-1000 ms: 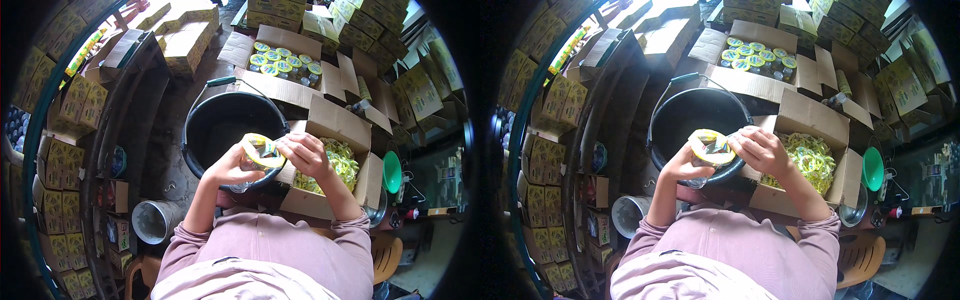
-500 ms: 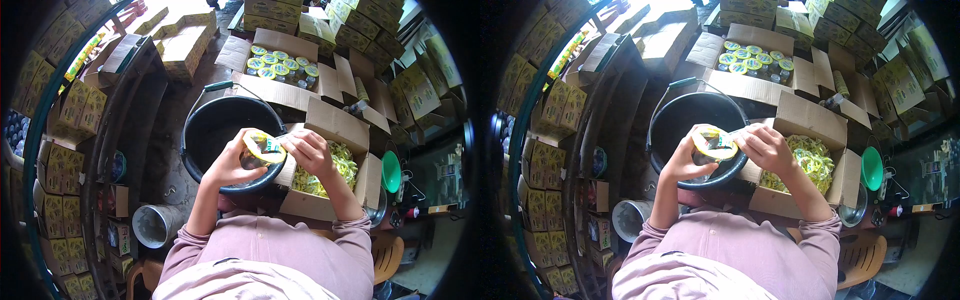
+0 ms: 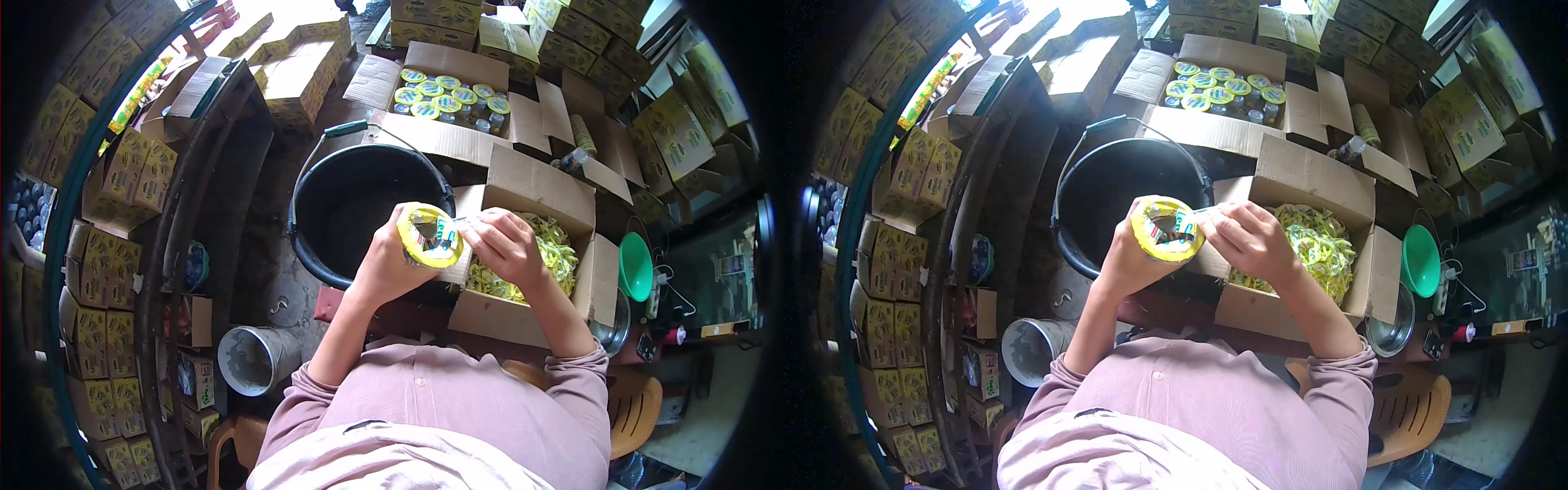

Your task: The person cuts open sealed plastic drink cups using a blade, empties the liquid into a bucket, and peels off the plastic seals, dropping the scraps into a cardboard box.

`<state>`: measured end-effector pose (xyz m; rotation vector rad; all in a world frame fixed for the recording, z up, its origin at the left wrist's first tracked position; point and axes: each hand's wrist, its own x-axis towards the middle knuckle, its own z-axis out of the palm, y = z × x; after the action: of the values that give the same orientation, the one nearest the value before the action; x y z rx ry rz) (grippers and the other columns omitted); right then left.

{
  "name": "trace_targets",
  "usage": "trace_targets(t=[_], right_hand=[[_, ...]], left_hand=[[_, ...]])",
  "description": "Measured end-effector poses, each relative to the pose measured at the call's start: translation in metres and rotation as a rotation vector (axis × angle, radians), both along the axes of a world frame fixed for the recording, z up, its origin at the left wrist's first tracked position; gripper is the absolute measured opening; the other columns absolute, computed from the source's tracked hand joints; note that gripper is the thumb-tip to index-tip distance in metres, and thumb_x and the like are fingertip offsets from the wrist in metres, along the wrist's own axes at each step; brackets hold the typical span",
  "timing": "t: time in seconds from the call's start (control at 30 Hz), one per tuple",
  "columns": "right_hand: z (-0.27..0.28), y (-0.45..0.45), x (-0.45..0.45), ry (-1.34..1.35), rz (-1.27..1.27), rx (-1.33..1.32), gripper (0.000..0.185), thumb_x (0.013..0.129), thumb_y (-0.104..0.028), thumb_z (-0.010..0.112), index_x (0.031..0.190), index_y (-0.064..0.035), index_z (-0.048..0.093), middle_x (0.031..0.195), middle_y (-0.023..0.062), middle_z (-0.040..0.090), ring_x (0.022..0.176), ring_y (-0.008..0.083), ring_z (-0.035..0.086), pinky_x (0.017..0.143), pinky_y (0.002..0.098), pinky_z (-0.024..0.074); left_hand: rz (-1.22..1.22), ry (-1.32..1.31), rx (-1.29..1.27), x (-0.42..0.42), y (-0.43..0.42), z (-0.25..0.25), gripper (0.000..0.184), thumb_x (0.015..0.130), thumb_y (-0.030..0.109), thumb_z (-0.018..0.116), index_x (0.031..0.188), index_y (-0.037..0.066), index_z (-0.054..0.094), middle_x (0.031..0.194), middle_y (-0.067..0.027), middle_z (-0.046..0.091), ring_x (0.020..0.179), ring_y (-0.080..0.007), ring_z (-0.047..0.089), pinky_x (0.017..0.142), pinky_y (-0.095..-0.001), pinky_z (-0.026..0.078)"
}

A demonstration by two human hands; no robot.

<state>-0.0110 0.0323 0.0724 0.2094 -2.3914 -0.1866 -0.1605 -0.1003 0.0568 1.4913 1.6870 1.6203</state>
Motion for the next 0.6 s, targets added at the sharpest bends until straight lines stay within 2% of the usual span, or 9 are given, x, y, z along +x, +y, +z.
trace_targets(t=[0.17, 0.27, 0.37, 0.47, 0.57, 0.6], right_hand=[[0.012, -0.001, 0.03, 0.021, -0.031, 0.016, 0.021, 0.062, -0.006, 0.062, 0.082, 0.0014, 0.064, 0.079, 0.0074, 0.058, 0.075, 0.0197, 0.059, 0.069, 0.0336, 0.0526], [0.014, 0.002, 0.055, 0.04, -0.044, 0.015, 0.02, 0.062, -0.006, 0.063, 0.081, 0.001, 0.064, 0.079, 0.007, 0.058, 0.076, 0.019, 0.059, 0.069, 0.0332, 0.0526], [0.013, 0.005, 0.084, 0.028, -0.107, 0.035, 0.019, 0.063, -0.005, 0.064, 0.081, 0.0001, 0.064, 0.079, 0.0063, 0.058, 0.076, 0.0184, 0.059, 0.069, 0.0327, 0.0525], [0.014, 0.007, 0.111, 0.028, -0.152, 0.051, 0.02, 0.063, -0.006, 0.063, 0.082, -0.0015, 0.064, 0.077, 0.0054, 0.057, 0.077, 0.0183, 0.059, 0.07, 0.0326, 0.0523], [0.011, 0.014, 0.138, 0.027, -0.172, 0.065, 0.021, 0.063, -0.008, 0.062, 0.083, -0.0029, 0.063, 0.076, 0.0045, 0.057, 0.078, 0.0177, 0.059, 0.07, 0.0321, 0.0522], [0.011, 0.016, 0.146, 0.03, -0.175, 0.064, 0.021, 0.063, -0.008, 0.062, 0.083, -0.0029, 0.063, 0.077, 0.0047, 0.058, 0.078, 0.0177, 0.059, 0.07, 0.0321, 0.0522]], left_hand=[[-0.001, 0.004, -0.005, 0.029, 0.007, 0.011, 0.05, 0.058, 0.01, 0.078, 0.098, 0.0, 0.051, 0.088, -0.011, 0.061, 0.081, -0.0204, 0.063, 0.072, -0.0282, 0.049], [-0.093, 0.037, -0.006, 0.045, 0.015, 0.013, 0.051, 0.059, 0.008, 0.075, 0.101, 0.0, 0.047, 0.09, -0.015, 0.06, 0.084, -0.027, 0.062, 0.073, -0.031, 0.049], [-0.13, 0.057, -0.023, 0.065, 0.026, 0.012, 0.047, 0.056, 0.009, 0.077, 0.095, -0.001, 0.052, 0.091, -0.0111, 0.06, 0.08, -0.0195, 0.062, 0.073, -0.0282, 0.048], [-0.222, 0.025, -0.112, 0.087, 0.033, 0.015, 0.045, 0.057, 0.008, 0.075, 0.095, -0.001, 0.054, 0.092, -0.0114, 0.059, 0.082, -0.0187, 0.06, 0.075, -0.0285, 0.048], [-0.268, 0.02, -0.075, 0.109, 0.043, 0.009, 0.043, 0.058, 0.008, 0.072, 0.096, -0.001, 0.055, 0.093, -0.0107, 0.059, 0.083, -0.0186, 0.059, 0.078, -0.0286, 0.047], [-0.31, 0.034, -0.082, 0.116, 0.047, 0.008, 0.047, 0.058, 0.009, 0.072, 0.1, -0.002, 0.053, 0.094, -0.0124, 0.057, 0.086, -0.0216, 0.058, 0.079, -0.0301, 0.046]])
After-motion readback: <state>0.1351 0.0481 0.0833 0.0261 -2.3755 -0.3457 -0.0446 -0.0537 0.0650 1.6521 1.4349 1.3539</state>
